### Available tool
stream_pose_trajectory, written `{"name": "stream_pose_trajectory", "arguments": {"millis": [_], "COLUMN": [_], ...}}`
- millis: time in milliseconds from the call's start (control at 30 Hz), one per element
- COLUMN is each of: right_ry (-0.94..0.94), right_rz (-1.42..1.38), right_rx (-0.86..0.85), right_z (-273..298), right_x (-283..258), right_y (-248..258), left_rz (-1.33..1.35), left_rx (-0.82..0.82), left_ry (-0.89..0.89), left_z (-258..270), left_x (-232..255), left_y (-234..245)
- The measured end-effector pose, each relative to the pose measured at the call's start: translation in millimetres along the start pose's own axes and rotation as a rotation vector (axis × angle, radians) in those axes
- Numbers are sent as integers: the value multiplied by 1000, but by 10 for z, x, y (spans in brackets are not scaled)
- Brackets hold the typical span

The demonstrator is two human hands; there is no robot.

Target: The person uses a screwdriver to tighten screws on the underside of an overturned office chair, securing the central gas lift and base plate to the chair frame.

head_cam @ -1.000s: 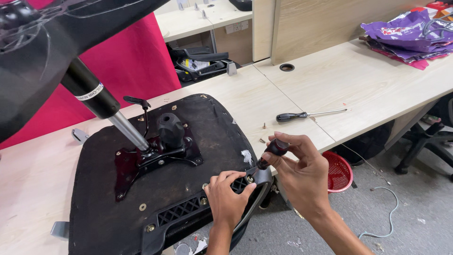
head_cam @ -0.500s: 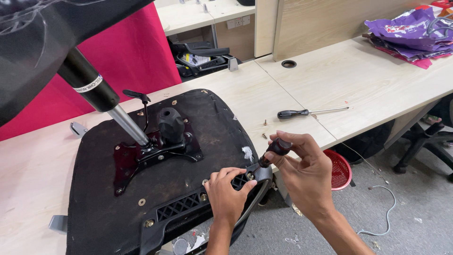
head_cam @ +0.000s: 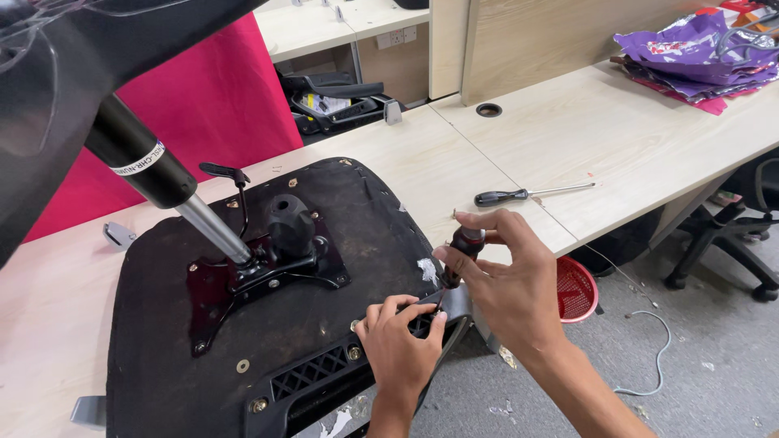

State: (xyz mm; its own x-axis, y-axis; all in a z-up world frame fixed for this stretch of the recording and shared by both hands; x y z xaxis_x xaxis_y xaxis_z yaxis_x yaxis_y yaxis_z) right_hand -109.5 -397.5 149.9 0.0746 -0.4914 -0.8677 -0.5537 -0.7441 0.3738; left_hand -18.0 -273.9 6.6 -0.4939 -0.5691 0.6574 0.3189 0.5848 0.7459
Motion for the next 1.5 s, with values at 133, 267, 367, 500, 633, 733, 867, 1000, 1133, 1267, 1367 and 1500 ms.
{"name": "stream_pose_trajectory", "arguments": {"millis": [133, 267, 367, 500, 633, 733, 867, 1000, 1133, 1267, 1367, 1500], "right_ry": [65, -30, -122, -100, -57, -68, -45, 6, -29, -4, 41, 91], "right_rz": [-64, -27, -77, -153, -140, -159, -90, -40, -43, -153, -133, -27], "right_rx": [-138, -120, -113, -170, -311, -340, -238, -52, -63, -250, -260, -147], "right_z": [-36, -60, -113, -173, -209, -190, -194, -113, -114, -211, -222, -126], "right_x": [-53, 106, 290, 360, 294, 243, 108, 38, 13, -20, -65, -132], "right_y": [-180, -125, 42, 147, 24, -106, -39, 12, -86, -274, -325, -307], "left_rz": [8, 19, 33, 50, 37, 26, 31, 32, 23, 6, -3, -15], "left_rx": [16, -11, -19, -37, -67, -82, -85, -27, -50, -44, -74, -78], "left_ry": [-23, 22, 36, 33, 34, 25, 20, 13, -33, -84, -79, -101], "left_z": [-23, -37, -33, -67, -78, -76, -73, -72, -117, -156, -176, -172], "left_x": [-9, -37, -24, -4, -23, -16, -36, -42, -12, 20, -22, -12], "left_y": [-5, -2, 22, 34, 21, 16, 13, 2, -5, -6, -40, -30]}}
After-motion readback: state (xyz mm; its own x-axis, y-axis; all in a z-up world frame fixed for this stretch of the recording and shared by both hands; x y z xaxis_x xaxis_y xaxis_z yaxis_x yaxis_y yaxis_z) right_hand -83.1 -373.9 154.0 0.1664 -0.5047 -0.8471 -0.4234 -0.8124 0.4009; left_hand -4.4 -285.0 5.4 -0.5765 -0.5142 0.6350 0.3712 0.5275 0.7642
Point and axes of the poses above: each hand's wrist, its own z-axis away from the middle knuckle, its own y-axis out of the back of the hand, x = y × z, the point moved 9 cm from there along -z, towards the middle knuckle, and after that the axes turned 14 degrees about -x, right-handed, at the moved point
